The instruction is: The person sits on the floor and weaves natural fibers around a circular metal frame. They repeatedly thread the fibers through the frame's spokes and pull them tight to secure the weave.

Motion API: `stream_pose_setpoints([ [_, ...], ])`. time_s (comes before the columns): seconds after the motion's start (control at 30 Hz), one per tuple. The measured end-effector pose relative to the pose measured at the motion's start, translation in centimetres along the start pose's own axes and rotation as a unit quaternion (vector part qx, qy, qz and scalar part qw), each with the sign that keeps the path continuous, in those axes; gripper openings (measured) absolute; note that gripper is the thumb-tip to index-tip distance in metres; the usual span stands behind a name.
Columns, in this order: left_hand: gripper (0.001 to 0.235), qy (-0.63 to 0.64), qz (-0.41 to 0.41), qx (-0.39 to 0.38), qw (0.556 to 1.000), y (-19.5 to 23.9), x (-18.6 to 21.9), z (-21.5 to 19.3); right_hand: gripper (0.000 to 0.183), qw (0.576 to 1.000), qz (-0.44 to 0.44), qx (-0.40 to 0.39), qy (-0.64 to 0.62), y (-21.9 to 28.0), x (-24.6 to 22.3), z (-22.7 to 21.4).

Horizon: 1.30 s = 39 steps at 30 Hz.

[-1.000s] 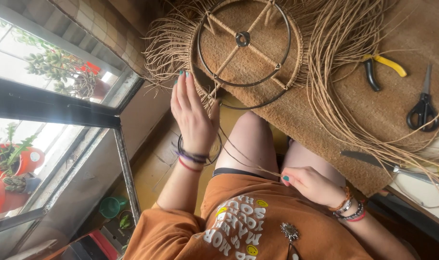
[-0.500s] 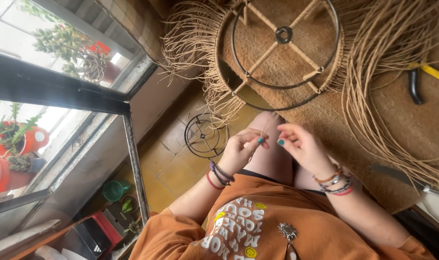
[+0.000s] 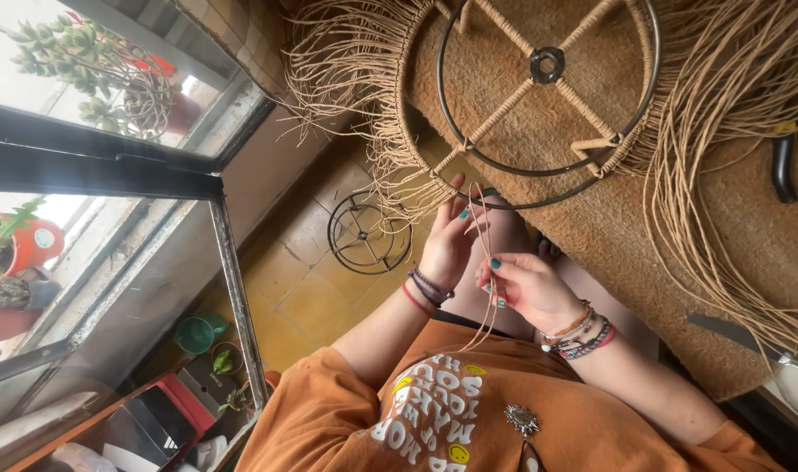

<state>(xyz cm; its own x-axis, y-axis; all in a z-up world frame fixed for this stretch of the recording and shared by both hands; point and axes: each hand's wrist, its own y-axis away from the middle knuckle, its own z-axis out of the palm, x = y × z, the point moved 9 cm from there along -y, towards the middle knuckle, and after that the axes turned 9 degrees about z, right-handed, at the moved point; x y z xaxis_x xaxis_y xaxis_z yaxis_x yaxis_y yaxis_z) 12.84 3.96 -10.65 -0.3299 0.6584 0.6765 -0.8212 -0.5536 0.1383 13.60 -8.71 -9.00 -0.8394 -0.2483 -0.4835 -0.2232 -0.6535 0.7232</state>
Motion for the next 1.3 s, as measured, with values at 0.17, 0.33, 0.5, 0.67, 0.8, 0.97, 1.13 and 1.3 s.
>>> stream_pose_setpoints([
  [0.17,0.030,-0.043,0.103,-0.053,0.992,-3.4,-1.6,-2.4,0.025,1.000,-0.003,0.005,-0.012,0.2,-0.9,0.0],
  [0.33,0.022,-0.057,0.075,-0.035,0.995,-2.1,-2.0,-3.1,0.027,0.996,-0.063,0.041,0.042,-1.0,-2.0,-0.4],
  [0.5,0.009,0.090,-0.035,-0.016,0.995,0.4,-3.3,-3.4,0.023,0.987,-0.095,0.094,0.084,-3.9,-0.7,-2.2],
  [0.67,0.032,-0.063,-0.013,0.011,0.998,-0.6,-3.2,-4.4,0.024,0.989,-0.087,0.088,0.076,-3.1,-0.6,-2.1],
  [0.8,0.057,0.145,0.042,-0.012,0.988,-2.9,-2.2,-2.1,0.026,0.998,-0.042,0.039,0.003,-1.7,-0.3,-2.0],
  [0.97,0.037,0.077,0.096,-0.078,0.989,-4.7,-3.2,-2.8,0.025,0.999,-0.016,0.027,-0.019,-0.9,0.0,-1.8],
  [1.13,0.029,0.125,-0.053,0.021,0.991,-2.5,-2.0,-1.8,0.025,0.997,-0.063,0.049,0.000,-2.0,-1.0,-1.9],
  [1.3,0.030,0.017,-0.261,-0.022,0.965,0.2,-3.7,-1.3,0.022,0.992,-0.070,0.098,0.048,-4.5,0.0,-3.1],
])
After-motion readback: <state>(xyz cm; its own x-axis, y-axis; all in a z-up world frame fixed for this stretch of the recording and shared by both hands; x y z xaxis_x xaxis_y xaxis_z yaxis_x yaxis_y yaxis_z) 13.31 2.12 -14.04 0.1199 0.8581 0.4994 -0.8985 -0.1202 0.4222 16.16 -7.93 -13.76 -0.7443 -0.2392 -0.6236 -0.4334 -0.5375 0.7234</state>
